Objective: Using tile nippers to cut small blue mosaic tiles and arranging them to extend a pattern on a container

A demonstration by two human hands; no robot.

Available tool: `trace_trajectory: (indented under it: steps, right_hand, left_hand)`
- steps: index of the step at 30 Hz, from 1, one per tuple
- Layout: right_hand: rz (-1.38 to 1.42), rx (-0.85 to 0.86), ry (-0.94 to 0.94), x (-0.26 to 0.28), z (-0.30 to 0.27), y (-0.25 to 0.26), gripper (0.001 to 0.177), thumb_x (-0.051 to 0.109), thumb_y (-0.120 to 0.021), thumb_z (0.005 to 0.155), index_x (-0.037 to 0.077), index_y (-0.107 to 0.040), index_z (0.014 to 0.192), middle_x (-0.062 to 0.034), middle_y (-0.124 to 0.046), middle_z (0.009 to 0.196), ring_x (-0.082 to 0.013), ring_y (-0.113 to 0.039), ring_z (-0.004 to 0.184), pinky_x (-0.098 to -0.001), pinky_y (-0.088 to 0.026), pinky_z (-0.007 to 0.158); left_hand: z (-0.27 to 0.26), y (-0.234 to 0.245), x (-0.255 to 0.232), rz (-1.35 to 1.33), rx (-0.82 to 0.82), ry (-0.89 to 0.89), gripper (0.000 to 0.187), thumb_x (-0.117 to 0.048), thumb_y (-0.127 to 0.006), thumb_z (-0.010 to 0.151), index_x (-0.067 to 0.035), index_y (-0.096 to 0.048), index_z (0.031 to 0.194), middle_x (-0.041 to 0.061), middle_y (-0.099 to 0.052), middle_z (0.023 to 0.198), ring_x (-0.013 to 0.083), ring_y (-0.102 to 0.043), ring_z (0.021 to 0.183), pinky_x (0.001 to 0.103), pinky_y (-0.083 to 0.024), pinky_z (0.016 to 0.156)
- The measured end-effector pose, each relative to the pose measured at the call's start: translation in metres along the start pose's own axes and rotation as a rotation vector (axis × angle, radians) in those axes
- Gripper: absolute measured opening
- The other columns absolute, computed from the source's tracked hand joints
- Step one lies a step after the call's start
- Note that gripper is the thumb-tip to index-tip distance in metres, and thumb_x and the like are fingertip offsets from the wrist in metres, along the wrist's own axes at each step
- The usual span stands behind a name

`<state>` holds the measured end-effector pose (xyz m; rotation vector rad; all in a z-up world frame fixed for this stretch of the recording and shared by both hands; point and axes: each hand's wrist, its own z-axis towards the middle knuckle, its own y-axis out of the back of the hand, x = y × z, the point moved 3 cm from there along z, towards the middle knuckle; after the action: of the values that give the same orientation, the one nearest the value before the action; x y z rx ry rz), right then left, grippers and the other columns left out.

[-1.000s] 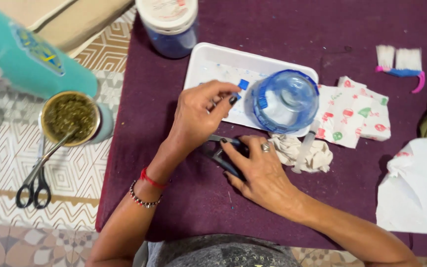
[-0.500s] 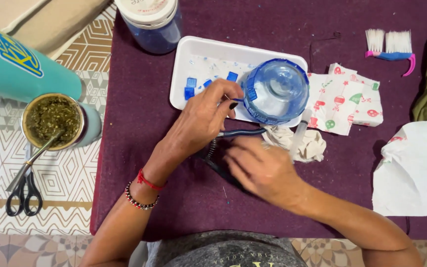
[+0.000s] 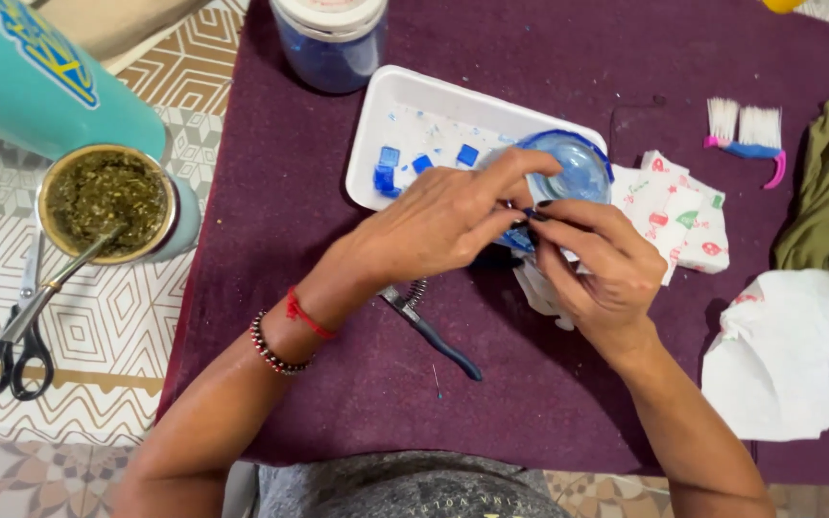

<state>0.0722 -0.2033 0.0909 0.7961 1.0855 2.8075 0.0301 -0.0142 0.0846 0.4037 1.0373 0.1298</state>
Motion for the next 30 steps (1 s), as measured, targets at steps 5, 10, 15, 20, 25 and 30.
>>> trace_trajectory:
  steps: [5, 10, 15, 20, 25, 30]
  right_hand:
    - [-0.001, -0.049, -0.109, 0.008, 0.002, -0.003, 0.009, -0.008, -0.078, 0.09, -0.004, -0.077, 0.098, -0.02, -0.071, 0.098, -0.0306, -0.07, 0.082, -0.0399, -0.056, 0.071]
    - [-0.146, -0.069, -0.05, 0.012, 0.002, -0.009, 0.009, -0.01, -0.079, 0.09, -0.004, -0.078, 0.098, -0.0175, -0.072, 0.097, -0.031, -0.072, 0.083, -0.0374, -0.057, 0.072]
    - [-0.352, -0.095, 0.083, 0.013, -0.005, -0.019, 0.007, -0.007, -0.079, 0.09, -0.001, -0.078, 0.093, -0.014, -0.073, 0.096, -0.0287, -0.072, 0.079, -0.0349, -0.057, 0.067]
    - [-0.463, -0.088, 0.142, 0.005, -0.012, -0.024, 0.007, -0.002, -0.081, 0.091, 0.003, -0.079, 0.094, -0.0097, -0.072, 0.097, -0.0252, -0.071, 0.079, -0.0332, -0.056, 0.066]
    - [-0.459, -0.072, 0.151, 0.008, -0.005, -0.016, 0.009, 0.003, -0.087, 0.09, 0.004, -0.079, 0.094, -0.0105, -0.072, 0.097, -0.0281, -0.069, 0.078, -0.0355, -0.055, 0.063]
    - [-0.305, 0.131, -0.061, 0.013, 0.006, 0.0, 0.013, -0.005, -0.08, 0.091, 0.002, -0.07, 0.094, -0.0104, -0.07, 0.098, -0.0281, -0.066, 0.076, -0.0374, -0.053, 0.063]
  left_hand:
    - [-0.02, -0.013, 0.03, 0.204, -0.309, -0.006, 0.056, -0.006, -0.071, 0.1, -0.01, -0.044, 0.148, 0.005, -0.077, 0.103, 0.0183, -0.074, 0.083, 0.03, -0.06, 0.066]
    - [-0.032, -0.026, 0.052, 0.21, -0.581, 0.026, 0.056, -0.001, -0.072, 0.093, -0.011, -0.053, 0.145, -0.003, -0.077, 0.107, 0.0105, -0.073, 0.092, 0.019, -0.062, 0.069]
    - [-0.031, -0.043, 0.052, 0.146, -0.498, 0.014, 0.062, 0.004, -0.069, 0.087, -0.01, -0.051, 0.145, -0.001, -0.074, 0.103, 0.0169, -0.074, 0.091, 0.028, -0.064, 0.069]
    - [-0.03, -0.039, 0.046, 0.121, -0.461, 0.008, 0.063, 0.005, -0.071, 0.088, -0.009, -0.05, 0.146, 0.002, -0.073, 0.107, 0.0185, -0.074, 0.094, 0.03, -0.064, 0.073]
    - [-0.03, -0.041, 0.044, 0.13, -0.45, 0.021, 0.066, 0.006, -0.071, 0.09, -0.011, -0.047, 0.148, 0.003, -0.073, 0.11, 0.0195, -0.074, 0.097, 0.032, -0.065, 0.076]
    - [-0.03, -0.046, 0.051, 0.134, -0.466, 0.042, 0.065, 0.002, -0.073, 0.093, -0.011, -0.044, 0.149, 0.003, -0.072, 0.111, 0.0179, -0.075, 0.096, 0.03, -0.065, 0.076]
